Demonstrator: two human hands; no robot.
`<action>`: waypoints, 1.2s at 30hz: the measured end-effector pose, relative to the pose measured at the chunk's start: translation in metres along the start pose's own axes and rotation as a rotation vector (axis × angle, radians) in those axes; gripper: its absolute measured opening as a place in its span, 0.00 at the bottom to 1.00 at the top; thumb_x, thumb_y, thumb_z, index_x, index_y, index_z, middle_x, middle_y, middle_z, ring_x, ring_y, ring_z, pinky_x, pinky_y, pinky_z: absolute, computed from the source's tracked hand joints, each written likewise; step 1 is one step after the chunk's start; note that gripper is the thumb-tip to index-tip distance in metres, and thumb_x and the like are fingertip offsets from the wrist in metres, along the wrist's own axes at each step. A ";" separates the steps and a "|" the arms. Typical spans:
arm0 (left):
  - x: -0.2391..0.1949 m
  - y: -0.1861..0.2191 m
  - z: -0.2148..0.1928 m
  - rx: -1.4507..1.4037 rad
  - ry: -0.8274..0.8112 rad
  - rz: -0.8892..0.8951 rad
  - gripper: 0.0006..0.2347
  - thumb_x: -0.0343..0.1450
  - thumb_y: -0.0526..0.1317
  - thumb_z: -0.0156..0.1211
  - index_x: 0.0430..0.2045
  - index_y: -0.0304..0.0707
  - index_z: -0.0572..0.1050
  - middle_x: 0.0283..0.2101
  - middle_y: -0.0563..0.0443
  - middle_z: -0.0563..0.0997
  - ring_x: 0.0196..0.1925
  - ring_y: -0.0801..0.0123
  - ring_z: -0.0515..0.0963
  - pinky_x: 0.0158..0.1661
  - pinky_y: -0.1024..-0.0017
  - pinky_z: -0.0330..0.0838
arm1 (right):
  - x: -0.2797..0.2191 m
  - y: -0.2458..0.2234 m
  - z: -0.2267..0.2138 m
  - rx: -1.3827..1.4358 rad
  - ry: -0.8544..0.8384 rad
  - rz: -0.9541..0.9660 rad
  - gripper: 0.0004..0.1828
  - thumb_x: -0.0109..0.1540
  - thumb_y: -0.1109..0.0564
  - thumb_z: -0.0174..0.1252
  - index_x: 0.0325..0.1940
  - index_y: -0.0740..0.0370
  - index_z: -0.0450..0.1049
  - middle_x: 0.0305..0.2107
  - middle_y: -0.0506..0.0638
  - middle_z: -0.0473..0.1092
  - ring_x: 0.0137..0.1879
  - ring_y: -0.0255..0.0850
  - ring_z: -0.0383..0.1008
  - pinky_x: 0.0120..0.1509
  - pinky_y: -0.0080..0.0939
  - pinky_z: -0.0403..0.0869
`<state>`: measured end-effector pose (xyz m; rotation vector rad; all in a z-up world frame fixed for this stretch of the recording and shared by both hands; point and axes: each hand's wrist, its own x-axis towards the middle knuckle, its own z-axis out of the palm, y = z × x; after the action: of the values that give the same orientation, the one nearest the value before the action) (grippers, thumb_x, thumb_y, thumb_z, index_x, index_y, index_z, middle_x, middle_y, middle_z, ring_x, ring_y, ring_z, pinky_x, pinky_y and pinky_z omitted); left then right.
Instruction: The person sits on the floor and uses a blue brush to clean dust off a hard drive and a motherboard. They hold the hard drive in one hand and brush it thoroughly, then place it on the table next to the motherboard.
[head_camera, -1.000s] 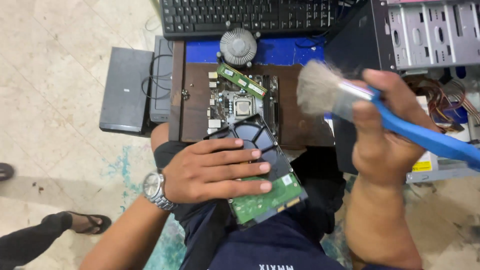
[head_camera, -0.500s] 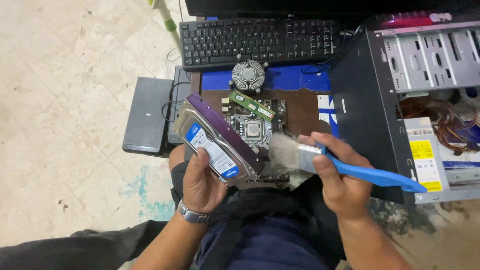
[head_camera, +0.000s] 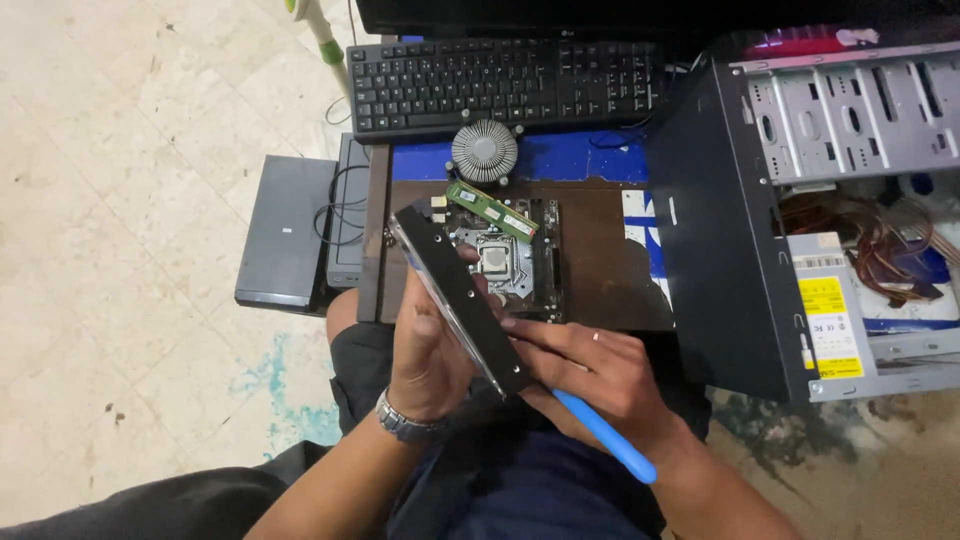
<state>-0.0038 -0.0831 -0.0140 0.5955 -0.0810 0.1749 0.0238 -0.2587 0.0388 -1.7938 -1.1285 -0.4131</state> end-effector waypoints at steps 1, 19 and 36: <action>0.001 -0.001 0.000 -0.002 0.005 -0.005 0.36 0.63 0.56 0.73 0.58 0.35 0.60 0.35 0.42 0.77 0.37 0.62 0.82 0.43 0.60 0.85 | 0.000 0.000 0.000 0.001 -0.003 0.007 0.10 0.57 0.60 0.68 0.42 0.63 0.81 0.45 0.57 0.79 0.37 0.49 0.83 0.39 0.44 0.81; -0.007 -0.021 -0.004 0.172 0.110 -0.051 0.47 0.53 0.68 0.76 0.61 0.44 0.58 0.52 0.47 0.70 0.42 0.66 0.77 0.40 0.68 0.83 | -0.007 0.010 -0.010 -0.075 -0.060 -0.092 0.07 0.63 0.64 0.59 0.39 0.56 0.81 0.41 0.56 0.78 0.30 0.50 0.76 0.35 0.43 0.76; 0.000 0.002 0.009 -0.207 0.126 -0.181 0.29 0.73 0.56 0.49 0.64 0.34 0.68 0.60 0.28 0.75 0.61 0.42 0.77 0.61 0.40 0.72 | -0.010 0.016 -0.037 0.051 0.110 0.205 0.12 0.58 0.57 0.69 0.44 0.62 0.83 0.42 0.61 0.80 0.37 0.44 0.83 0.45 0.43 0.81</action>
<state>-0.0046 -0.0863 -0.0057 0.3816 0.0763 0.0269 0.0391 -0.2974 0.0417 -1.7979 -0.8624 -0.3531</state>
